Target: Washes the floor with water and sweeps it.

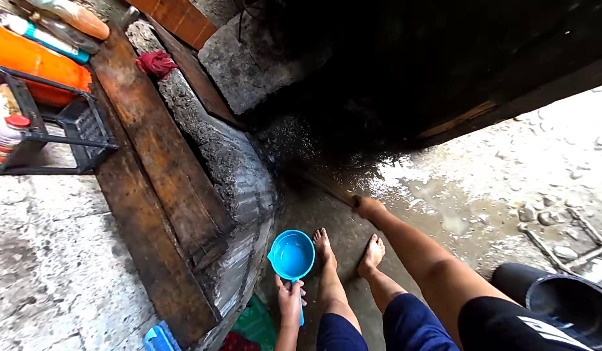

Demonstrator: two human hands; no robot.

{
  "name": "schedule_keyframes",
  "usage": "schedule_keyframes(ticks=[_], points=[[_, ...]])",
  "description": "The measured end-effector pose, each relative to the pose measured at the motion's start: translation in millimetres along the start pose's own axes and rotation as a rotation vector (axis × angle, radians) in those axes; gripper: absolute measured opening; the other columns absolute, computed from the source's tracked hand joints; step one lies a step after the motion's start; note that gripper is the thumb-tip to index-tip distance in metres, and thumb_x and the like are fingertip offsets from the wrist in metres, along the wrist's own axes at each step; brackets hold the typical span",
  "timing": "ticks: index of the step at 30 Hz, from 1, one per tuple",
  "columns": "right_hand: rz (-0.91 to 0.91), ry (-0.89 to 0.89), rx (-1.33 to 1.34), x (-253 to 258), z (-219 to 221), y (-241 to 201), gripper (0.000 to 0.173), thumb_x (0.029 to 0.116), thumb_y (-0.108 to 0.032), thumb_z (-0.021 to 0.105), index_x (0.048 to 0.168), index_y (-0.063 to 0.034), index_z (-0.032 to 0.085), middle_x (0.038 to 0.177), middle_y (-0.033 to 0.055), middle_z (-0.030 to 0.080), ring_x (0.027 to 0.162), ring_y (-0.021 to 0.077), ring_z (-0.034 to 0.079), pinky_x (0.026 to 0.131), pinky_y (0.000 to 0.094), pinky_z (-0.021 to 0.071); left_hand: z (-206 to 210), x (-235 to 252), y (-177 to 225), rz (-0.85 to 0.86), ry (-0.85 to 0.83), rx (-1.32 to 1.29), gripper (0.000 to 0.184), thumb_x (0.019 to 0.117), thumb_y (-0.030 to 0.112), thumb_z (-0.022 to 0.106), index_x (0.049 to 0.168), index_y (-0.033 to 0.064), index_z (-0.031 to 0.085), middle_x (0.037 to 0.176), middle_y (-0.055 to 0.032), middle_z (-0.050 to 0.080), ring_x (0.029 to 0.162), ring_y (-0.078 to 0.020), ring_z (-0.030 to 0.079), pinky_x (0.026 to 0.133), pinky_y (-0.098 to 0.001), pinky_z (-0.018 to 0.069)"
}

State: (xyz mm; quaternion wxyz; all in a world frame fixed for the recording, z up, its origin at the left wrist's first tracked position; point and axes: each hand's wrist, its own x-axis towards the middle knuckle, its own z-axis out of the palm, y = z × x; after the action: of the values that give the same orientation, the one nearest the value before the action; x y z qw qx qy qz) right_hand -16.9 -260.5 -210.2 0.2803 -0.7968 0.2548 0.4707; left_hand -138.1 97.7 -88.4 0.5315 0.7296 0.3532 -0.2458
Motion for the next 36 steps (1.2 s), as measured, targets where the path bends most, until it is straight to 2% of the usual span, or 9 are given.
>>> schedule_keyframes(ticks=[4,7,10,13,17,20,25,30,36], points=[[0.176,0.114,0.292,28,-39,52,0.049,0.0895,-0.044,0.076,0.127,-0.0116,0.071,0.127,0.0221,0.068,0.122,0.0416,0.063,0.101,0.0671,0.0467,-9,5,6,0.012,0.011,0.009,0.084,0.0967,-0.003,0.059,0.162,0.0043,0.006,0.083,-0.0135,0.069,0.053,-0.0153,0.064,0.042,-0.0285,0.0505],[0.184,0.182,0.424,3,-51,40,0.045,0.0915,-0.042,0.074,0.122,-0.0097,0.071,0.12,0.0213,0.07,0.116,0.04,0.064,0.099,0.0642,0.048,-11,10,2,-0.006,0.021,-0.014,0.086,0.0974,-0.003,0.06,0.163,0.0062,0.004,0.084,-0.0133,0.068,0.054,-0.0155,0.064,0.042,-0.0289,0.0504],[0.079,0.147,0.293,-19,-34,-1,0.053,0.0926,-0.047,0.069,0.136,-0.0182,0.064,0.121,0.0198,0.071,0.115,0.041,0.066,0.096,0.0679,0.0497,-9,16,-1,-0.034,0.042,-0.032,0.085,0.0985,-0.001,0.059,0.163,0.0076,0.005,0.084,-0.0137,0.067,0.053,-0.016,0.063,0.042,-0.0291,0.0501],[-0.046,0.027,0.046,-21,-24,-52,0.069,0.0955,-0.049,0.063,0.157,-0.0239,0.044,0.13,0.0207,0.067,0.121,0.0431,0.064,0.097,0.0692,0.0489,-6,19,-1,-0.055,0.03,-0.016,0.084,0.0986,0.0,0.06,0.163,0.0072,0.007,0.085,-0.014,0.068,0.054,-0.016,0.064,0.042,-0.0292,0.0506],[-0.096,0.028,-0.144,17,-44,-81,0.057,0.0953,-0.044,0.068,0.143,-0.0152,0.058,0.132,0.0253,0.065,0.122,0.0495,0.062,0.094,0.0745,0.0471,-9,20,10,-0.042,-0.015,0.033,0.086,0.0985,0.0,0.06,0.163,0.0064,0.005,0.086,-0.0133,0.069,0.055,-0.0147,0.064,0.044,-0.0284,0.0513],[0.05,0.144,-0.003,56,-67,-55,0.052,0.0905,-0.047,0.071,0.122,-0.0051,0.07,0.121,0.0264,0.069,0.115,0.0476,0.065,0.09,0.0743,0.0489,-18,23,14,-0.006,-0.018,0.017,0.087,0.0976,-0.001,0.061,0.163,0.0055,0.004,0.085,-0.0133,0.069,0.054,-0.0149,0.064,0.044,-0.0281,0.0514],[0.057,0.273,0.389,38,-76,-27,0.051,0.0915,-0.044,0.075,0.126,-0.0065,0.069,0.116,0.0286,0.069,0.112,0.0491,0.064,0.093,0.0734,0.047,-23,32,19,0.017,-0.002,0.028,0.087,0.0974,-0.001,0.06,0.163,0.0056,0.003,0.085,-0.0126,0.068,0.055,-0.0144,0.063,0.044,-0.0281,0.051],[-0.018,0.049,0.013,-38,-31,-13,0.065,0.0964,-0.049,0.066,0.153,-0.0224,0.049,0.125,0.0245,0.069,0.116,0.0478,0.065,0.095,0.0729,0.0479,-20,32,36,-0.112,-0.031,0.16,0.089,0.1005,0.001,0.059,0.164,0.0108,-0.002,0.094,-0.0169,0.067,0.06,-0.0178,0.064,0.048,-0.0324,0.0523],[0.12,-0.031,-0.093,-47,12,54,0.055,0.0872,-0.046,0.074,0.132,-0.0163,0.066,0.127,0.0233,0.068,0.12,0.0469,0.064,0.094,0.0733,0.0486,-13,38,57,-0.112,-0.106,0.553,0.091,0.103,0.009,0.059,0.165,0.0142,-0.008,0.111,-0.0243,0.065,0.073,-0.03,0.069,0.062,-0.0466,0.0589]])
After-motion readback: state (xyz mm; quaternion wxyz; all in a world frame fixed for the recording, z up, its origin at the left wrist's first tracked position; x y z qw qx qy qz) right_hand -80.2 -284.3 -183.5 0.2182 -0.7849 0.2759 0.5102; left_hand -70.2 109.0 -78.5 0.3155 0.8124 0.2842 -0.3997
